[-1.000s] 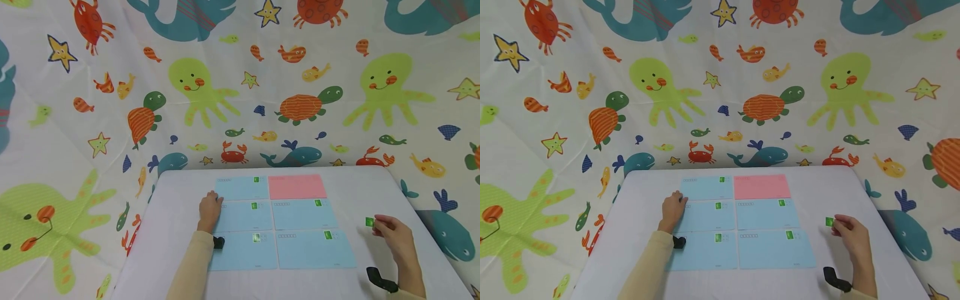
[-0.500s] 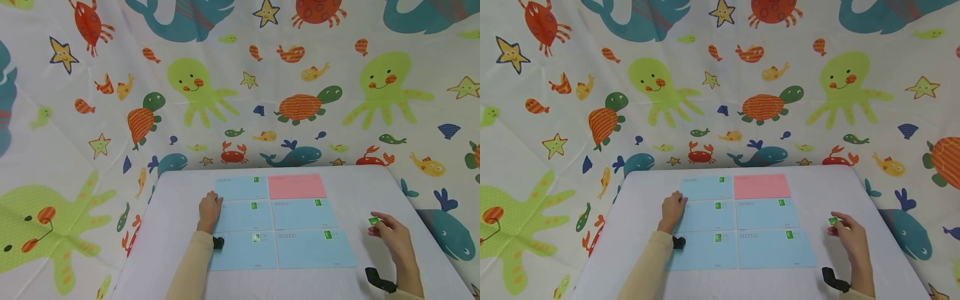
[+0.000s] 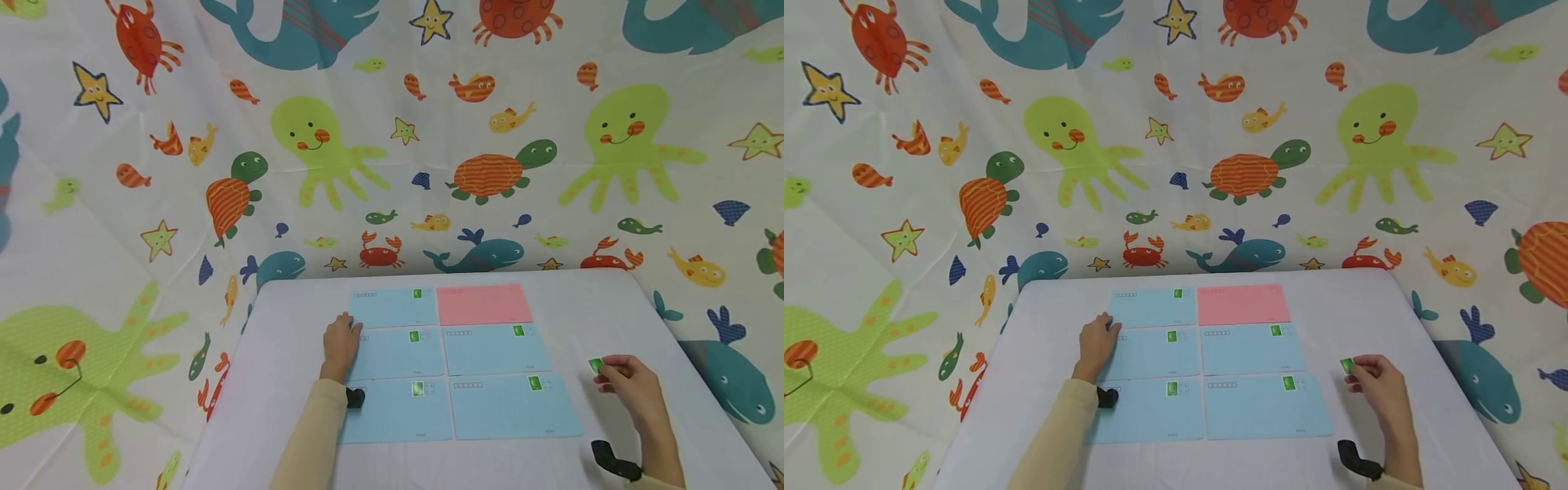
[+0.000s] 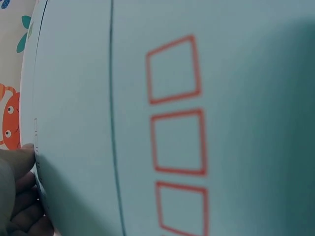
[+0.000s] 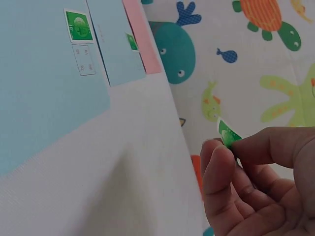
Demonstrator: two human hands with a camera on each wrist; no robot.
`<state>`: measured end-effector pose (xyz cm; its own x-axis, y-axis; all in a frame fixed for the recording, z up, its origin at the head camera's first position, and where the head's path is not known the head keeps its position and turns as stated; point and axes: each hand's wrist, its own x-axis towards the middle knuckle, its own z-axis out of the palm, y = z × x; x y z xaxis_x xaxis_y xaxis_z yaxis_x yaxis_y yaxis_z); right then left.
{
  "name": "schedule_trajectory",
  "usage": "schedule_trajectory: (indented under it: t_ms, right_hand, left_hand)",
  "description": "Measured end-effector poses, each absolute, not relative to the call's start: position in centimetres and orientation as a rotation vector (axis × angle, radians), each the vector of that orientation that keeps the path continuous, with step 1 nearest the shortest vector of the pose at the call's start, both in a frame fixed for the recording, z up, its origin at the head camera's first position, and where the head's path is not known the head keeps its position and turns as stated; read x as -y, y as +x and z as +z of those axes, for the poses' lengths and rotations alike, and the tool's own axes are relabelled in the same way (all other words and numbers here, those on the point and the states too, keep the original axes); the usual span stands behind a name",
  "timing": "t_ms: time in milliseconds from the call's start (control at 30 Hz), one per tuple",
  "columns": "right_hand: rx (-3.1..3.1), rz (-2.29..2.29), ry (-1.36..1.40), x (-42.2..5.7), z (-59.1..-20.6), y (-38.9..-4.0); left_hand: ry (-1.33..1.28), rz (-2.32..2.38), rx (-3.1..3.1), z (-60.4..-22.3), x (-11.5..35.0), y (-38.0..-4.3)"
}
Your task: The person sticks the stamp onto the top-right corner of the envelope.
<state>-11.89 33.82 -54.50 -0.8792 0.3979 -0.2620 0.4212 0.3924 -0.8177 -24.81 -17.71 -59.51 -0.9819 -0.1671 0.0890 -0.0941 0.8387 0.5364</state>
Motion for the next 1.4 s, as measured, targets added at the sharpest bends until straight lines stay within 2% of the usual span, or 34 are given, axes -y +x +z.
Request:
schedule_trajectory:
  t_ms: [267, 1067, 1233, 1400]
  right_hand:
    - [-2.567, -1.731, 0.67, -32.7, -54.3, -12.1]
    - [-2.55, -1.68, 0.748, -31.8, -54.2, -12.0]
    - [-2.577, -1.565, 0.812, -31.8, -55.1, -11.5]
    - [-2.612, -1.523, 0.847, -31.5, -55.6, -11.2]
  left_hand:
    - [0.215, -0.854, 2.858, -58.8, 17.9, -25.1]
    - [0.262, -0.984, 2.792, -58.5, 17.7, -25.2]
    - [0.269, -1.053, 2.786, -58.5, 16.5, -25.1]
    - [0.117, -0.956, 2.794, -58.3, 13.6, -24.8]
